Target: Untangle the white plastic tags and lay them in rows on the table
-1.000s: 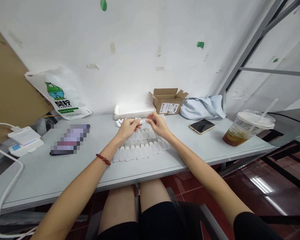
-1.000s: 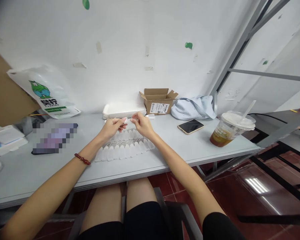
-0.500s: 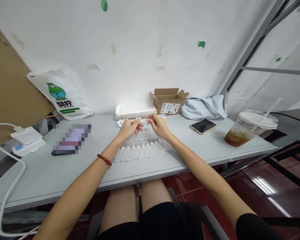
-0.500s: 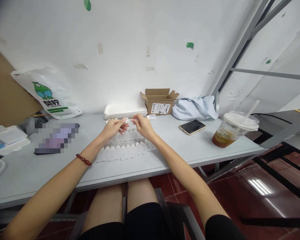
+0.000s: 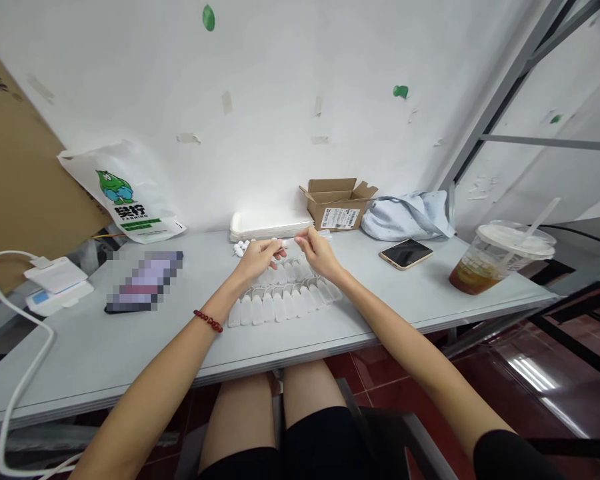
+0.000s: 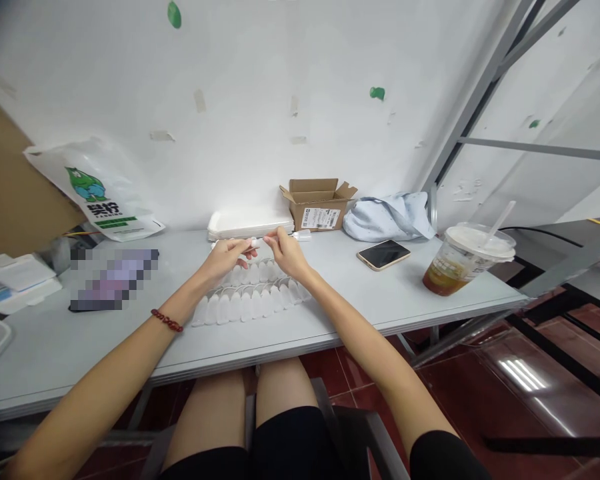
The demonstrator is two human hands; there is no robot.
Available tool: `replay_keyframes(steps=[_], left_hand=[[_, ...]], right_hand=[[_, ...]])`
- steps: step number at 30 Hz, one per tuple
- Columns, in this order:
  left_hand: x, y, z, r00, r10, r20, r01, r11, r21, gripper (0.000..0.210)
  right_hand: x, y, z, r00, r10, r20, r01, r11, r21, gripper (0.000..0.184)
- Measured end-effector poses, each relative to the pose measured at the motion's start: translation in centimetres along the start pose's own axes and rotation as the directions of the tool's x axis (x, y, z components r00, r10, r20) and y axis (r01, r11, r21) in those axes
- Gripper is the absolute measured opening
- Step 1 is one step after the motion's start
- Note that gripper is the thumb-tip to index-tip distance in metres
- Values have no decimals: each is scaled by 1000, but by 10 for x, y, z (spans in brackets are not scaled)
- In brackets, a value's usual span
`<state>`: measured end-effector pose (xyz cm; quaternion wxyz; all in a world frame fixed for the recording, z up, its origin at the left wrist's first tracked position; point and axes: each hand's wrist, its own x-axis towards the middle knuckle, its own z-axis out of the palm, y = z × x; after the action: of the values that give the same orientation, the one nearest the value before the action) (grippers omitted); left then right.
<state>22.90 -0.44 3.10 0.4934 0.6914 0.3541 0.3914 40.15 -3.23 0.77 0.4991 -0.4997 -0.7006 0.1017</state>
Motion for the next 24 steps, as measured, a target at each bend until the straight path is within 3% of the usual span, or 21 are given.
replay_keyframes(steps=[4,9,14,19,24], left_hand=[[0,0,0,993,-105,47,107,993,-41,49],[0,-1,0,989,-137,47,141,987,-80,49],[1,-4,-1,985,-154,74,164,975,-148,49],[1,-4,-1,998,-49,30,52,993,-103,49],[-1,-1,0,989,146,-13,-141,967,212,44]], right_hand=[[-1,-3,1,999,-21,27,19,998,57,22],[0,-4,1,998,-65,6,64,996,67,22],[-1,-4,-1,999,-26,24,24,997,71,27],[-2,-9,-3,998,51,33,-55,992,113,32],[0,-10,-1,969,235,80,-248,900,359,42]])
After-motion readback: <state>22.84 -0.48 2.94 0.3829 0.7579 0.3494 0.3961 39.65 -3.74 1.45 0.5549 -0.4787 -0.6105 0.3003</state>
